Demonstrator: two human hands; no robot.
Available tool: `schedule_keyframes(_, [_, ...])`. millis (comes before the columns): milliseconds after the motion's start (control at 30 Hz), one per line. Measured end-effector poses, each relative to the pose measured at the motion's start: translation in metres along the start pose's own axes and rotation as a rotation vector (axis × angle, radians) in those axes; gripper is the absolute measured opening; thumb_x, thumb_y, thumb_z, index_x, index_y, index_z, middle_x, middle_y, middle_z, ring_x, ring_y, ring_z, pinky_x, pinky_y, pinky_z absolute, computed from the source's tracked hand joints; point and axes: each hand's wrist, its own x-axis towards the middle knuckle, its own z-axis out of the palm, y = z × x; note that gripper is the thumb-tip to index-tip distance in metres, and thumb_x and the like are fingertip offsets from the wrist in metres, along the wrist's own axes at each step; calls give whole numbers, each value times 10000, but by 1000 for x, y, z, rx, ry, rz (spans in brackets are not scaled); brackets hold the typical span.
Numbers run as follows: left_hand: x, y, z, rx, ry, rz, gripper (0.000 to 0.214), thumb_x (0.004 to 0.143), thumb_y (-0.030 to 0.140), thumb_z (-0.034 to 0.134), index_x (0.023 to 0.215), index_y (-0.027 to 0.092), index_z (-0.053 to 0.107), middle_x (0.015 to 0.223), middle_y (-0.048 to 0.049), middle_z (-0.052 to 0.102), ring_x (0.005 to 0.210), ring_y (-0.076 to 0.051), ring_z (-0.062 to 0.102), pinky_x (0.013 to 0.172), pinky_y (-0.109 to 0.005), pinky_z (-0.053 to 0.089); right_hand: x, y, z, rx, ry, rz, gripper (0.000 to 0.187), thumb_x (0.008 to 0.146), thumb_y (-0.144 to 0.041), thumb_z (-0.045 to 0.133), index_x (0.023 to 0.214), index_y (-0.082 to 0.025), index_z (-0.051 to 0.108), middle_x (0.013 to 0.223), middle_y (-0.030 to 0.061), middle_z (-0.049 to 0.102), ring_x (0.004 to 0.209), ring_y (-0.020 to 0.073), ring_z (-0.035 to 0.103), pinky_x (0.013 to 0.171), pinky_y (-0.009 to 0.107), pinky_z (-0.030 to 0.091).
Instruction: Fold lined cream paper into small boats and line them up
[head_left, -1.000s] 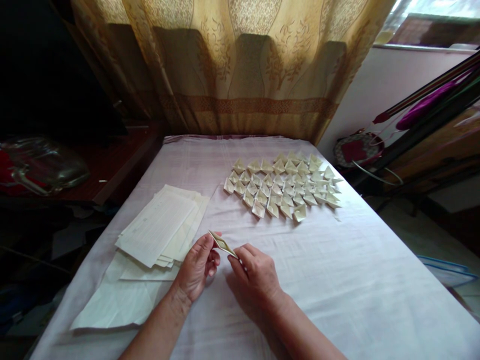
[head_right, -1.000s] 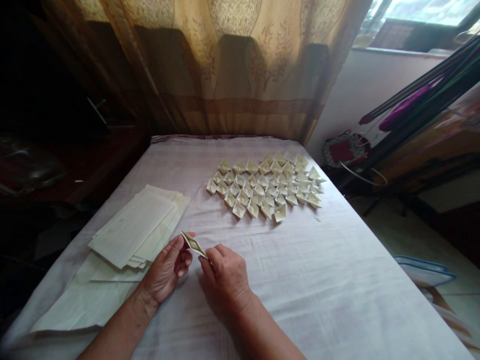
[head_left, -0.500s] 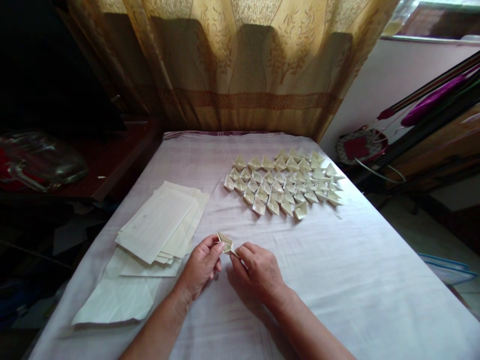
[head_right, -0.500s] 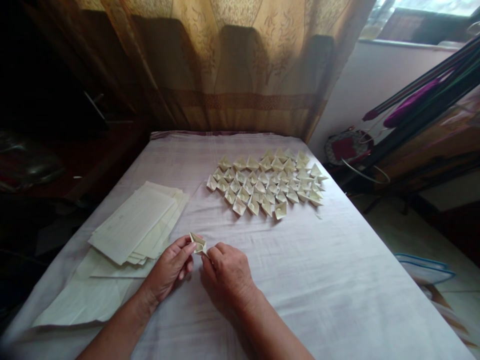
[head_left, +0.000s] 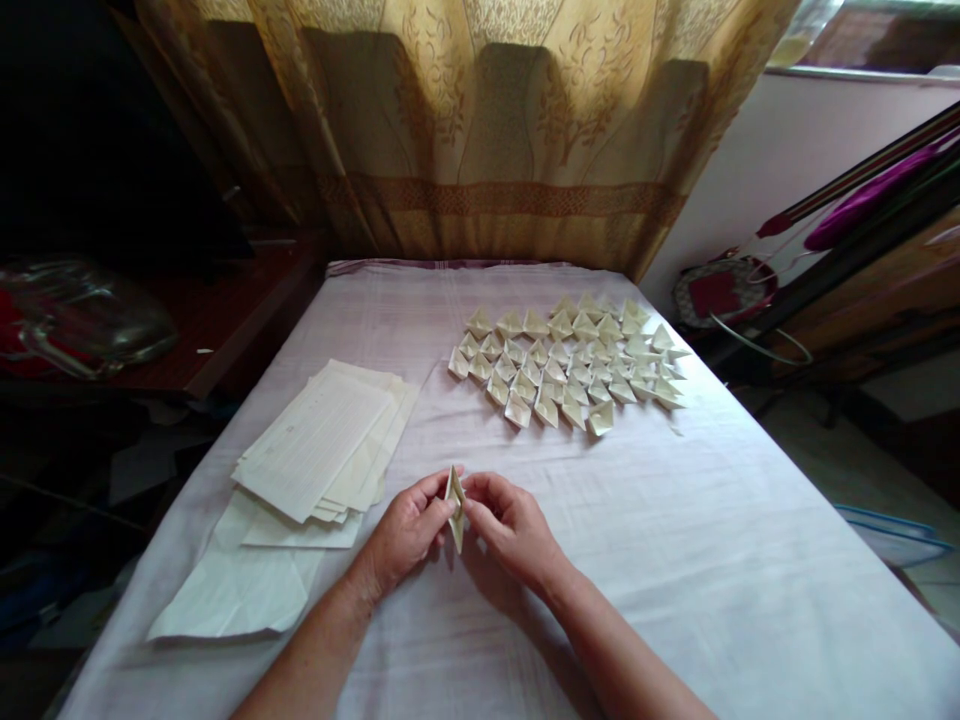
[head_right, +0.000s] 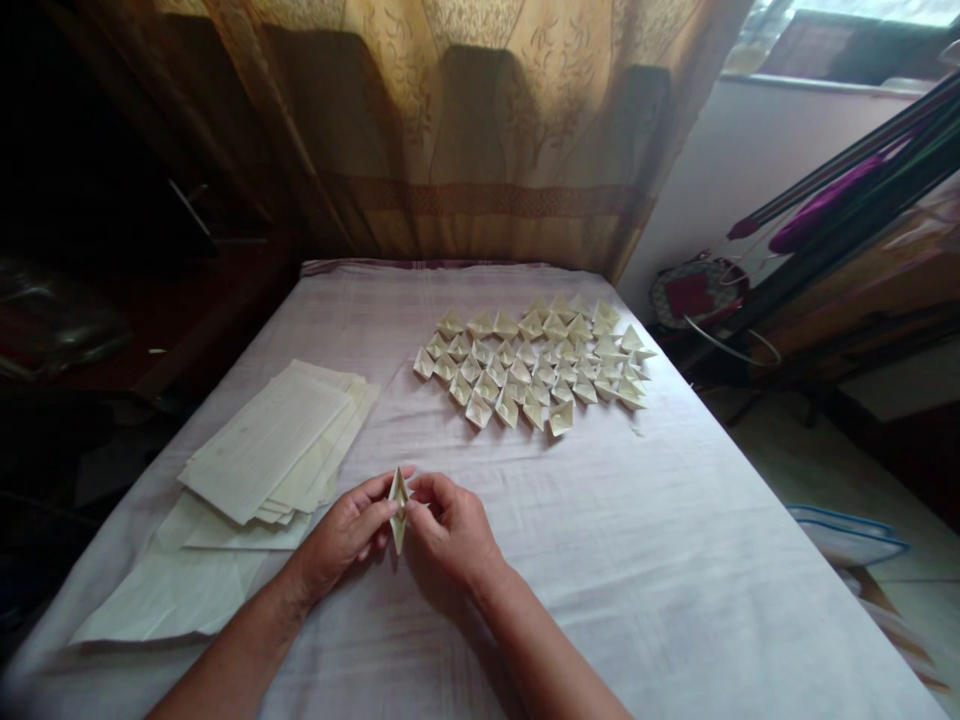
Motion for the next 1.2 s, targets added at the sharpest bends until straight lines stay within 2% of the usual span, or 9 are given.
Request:
schedule_keyframes(167, [1, -5, 1, 192, 79, 58, 484, 764, 314, 570, 1206, 141, 664, 504, 69, 497, 436, -94, 407, 443, -187, 334, 0, -1, 3, -30, 29, 58, 207, 776, -258, 516, 916, -180, 646, 764, 11, 668, 671, 144, 595, 651, 241, 474])
schedule_keyframes(333, [2, -6, -2, 339, 90, 100, 449, 768, 271, 486, 1141, 140, 699, 567, 41, 577, 465, -105, 443, 462, -191, 360, -2, -6, 0, -116, 34, 53, 152, 768, -249, 502, 770, -185, 640, 690, 1, 657, 641, 132, 576, 621, 220, 442])
schedule_keyframes(500, [3, -7, -3, 363, 88, 100, 498, 777, 271, 457, 1201, 124, 673, 629, 19, 643, 494, -127, 530, 488, -212, 428, 0, -5, -1, -130, -6, 59, 181, 779, -248, 512, 826, -182, 674, 720, 8, 682, 636, 135, 592, 611, 219, 439])
schedule_keyframes(600, [5, -10, -4, 450, 129, 189, 470, 776, 252, 469, 1172, 151, 702, 864, -39, 747, 781, -192, 686, 737, -278, 544, 1, -4, 0, -140, -13, 62, 194, 779, -232, 506, 839, -182, 684, 736, 8, 695, 656, 136, 607, 619, 213, 443])
schedule_keyframes(667, [5, -13, -4, 510, 156, 258, 461, 774, 228, 477, 1167, 178, 713, 1078, -55, 747, 1036, -223, 675, 945, -322, 510, 0, -4, 0, -156, -2, 51, 199, 766, -215, 500, 830, -184, 685, 742, 7, 700, 666, 136, 615, 627, 211, 444])
schedule_keyframes(733, [5, -15, -4, 552, 165, 297, 471, 779, 205, 472, 1187, 197, 707, 1181, -50, 720, 1140, -221, 640, 1030, -334, 469, -2, -4, 1, -164, 16, 34, 201, 756, -203, 488, 819, -186, 677, 736, 4, 700, 661, 134, 616, 626, 210, 442])
schedule_keyframes(933, [5, -17, -5, 630, 178, 347, 457, 810, 164, 456, 1192, 211, 702, 1159, -52, 720, 1102, -193, 653, 1003, -315, 498, -7, -7, 5, -245, 66, -34, 193, 787, -217, 486, 837, -198, 671, 725, -3, 700, 634, 127, 613, 602, 208, 407])
schedule_keyframes(1067, [6, -19, -6, 632, 198, 337, 420, 836, 187, 469, 1185, 195, 701, 1180, -59, 718, 1115, -200, 655, 1013, -323, 496, -5, -9, 8, -340, 93, -5, 162, 820, -257, 534, 855, -210, 685, 721, -10, 704, 614, 125, 616, 589, 211, 383])
schedule_keyframes(1200, [8, -20, -6, 655, 223, 309, 433, 812, 152, 492, 1197, 179, 689, 1201, -70, 714, 1119, -206, 658, 1011, -329, 499, -1, -10, 7, -449, 57, 17, 151, 838, -241, 555, 877, -219, 699, 740, -6, 719, 644, 133, 634, 601, 215, 362])
